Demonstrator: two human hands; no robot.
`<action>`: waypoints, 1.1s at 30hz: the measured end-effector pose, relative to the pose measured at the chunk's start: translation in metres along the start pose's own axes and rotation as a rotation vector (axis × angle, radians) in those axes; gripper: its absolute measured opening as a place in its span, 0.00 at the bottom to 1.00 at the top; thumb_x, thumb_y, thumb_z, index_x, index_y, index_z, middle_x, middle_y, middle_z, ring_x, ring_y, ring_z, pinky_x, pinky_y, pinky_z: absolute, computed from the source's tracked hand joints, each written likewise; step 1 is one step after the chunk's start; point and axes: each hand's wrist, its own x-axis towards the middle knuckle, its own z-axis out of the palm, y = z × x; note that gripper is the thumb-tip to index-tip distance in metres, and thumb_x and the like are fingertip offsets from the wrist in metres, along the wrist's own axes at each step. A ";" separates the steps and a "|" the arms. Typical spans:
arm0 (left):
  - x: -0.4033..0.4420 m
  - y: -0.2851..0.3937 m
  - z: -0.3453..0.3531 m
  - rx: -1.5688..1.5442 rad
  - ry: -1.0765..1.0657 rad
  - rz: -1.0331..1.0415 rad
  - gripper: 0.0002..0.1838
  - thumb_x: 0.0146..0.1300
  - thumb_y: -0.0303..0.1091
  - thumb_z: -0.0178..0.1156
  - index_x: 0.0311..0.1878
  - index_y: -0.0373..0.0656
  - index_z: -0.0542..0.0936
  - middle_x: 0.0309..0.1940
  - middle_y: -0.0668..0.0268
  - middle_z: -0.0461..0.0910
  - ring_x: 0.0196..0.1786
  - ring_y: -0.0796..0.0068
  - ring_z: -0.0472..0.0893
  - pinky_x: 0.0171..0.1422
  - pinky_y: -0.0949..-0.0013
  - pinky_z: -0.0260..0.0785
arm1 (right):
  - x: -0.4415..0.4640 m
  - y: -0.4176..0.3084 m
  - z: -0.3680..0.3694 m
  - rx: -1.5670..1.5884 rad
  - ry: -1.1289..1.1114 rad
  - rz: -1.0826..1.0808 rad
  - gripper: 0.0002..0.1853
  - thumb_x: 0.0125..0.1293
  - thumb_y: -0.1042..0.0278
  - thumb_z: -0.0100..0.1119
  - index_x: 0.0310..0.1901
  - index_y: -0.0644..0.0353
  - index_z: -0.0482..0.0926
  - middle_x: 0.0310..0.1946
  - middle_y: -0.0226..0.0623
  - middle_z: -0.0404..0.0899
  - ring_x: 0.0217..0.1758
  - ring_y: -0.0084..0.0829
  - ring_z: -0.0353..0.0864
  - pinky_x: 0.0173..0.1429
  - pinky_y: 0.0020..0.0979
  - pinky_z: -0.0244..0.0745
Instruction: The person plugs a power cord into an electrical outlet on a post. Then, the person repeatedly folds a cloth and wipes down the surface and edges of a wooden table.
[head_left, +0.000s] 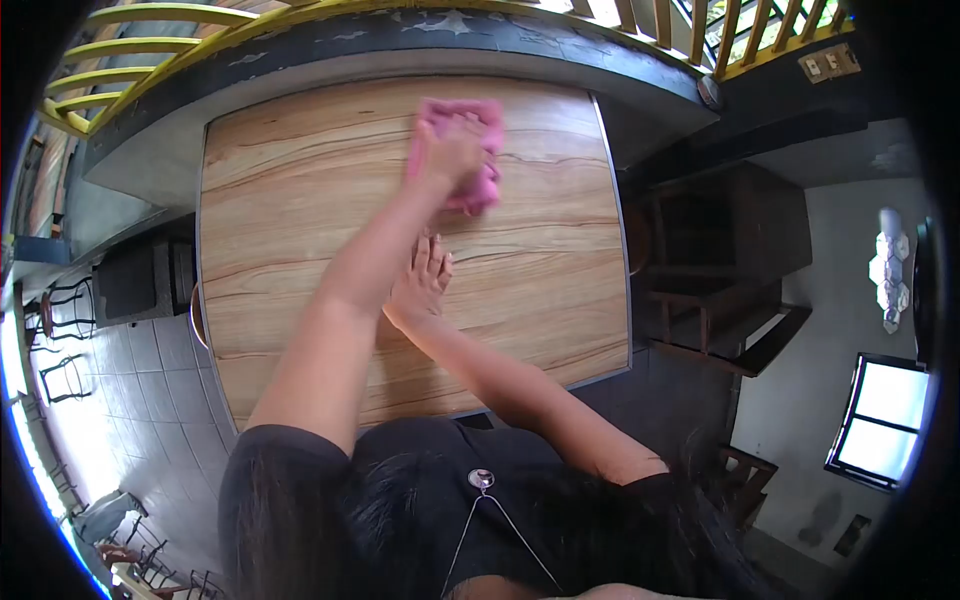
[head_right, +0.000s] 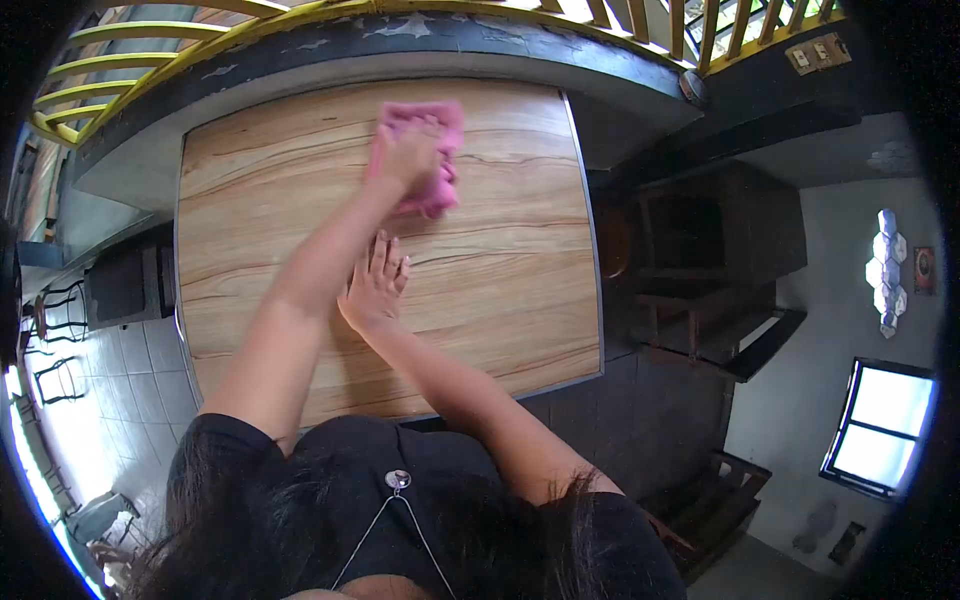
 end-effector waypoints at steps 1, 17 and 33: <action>-0.006 0.029 -0.006 -0.089 -0.138 0.057 0.34 0.59 0.55 0.43 0.65 0.43 0.61 0.68 0.63 0.55 0.70 0.69 0.54 0.63 0.27 0.33 | 0.000 0.004 0.005 0.007 -0.004 -0.002 0.38 0.59 0.48 0.46 0.68 0.56 0.48 0.69 0.47 0.42 0.72 0.47 0.38 0.70 0.52 0.33; -0.146 -0.173 -0.076 0.101 -0.138 -0.486 0.46 0.47 0.53 0.59 0.69 0.48 0.52 0.70 0.66 0.48 0.72 0.68 0.46 0.66 0.30 0.35 | 0.002 -0.003 0.010 0.139 0.159 -0.031 0.38 0.58 0.49 0.46 0.66 0.62 0.51 0.67 0.50 0.46 0.72 0.49 0.39 0.70 0.53 0.31; -0.340 -0.120 -0.045 -0.689 0.225 -0.806 0.34 0.48 0.49 0.65 0.55 0.38 0.70 0.50 0.52 0.73 0.52 0.59 0.73 0.57 0.61 0.64 | 0.018 -0.006 -0.026 0.146 0.001 -0.019 0.32 0.54 0.48 0.54 0.58 0.56 0.66 0.62 0.47 0.59 0.68 0.46 0.53 0.68 0.49 0.46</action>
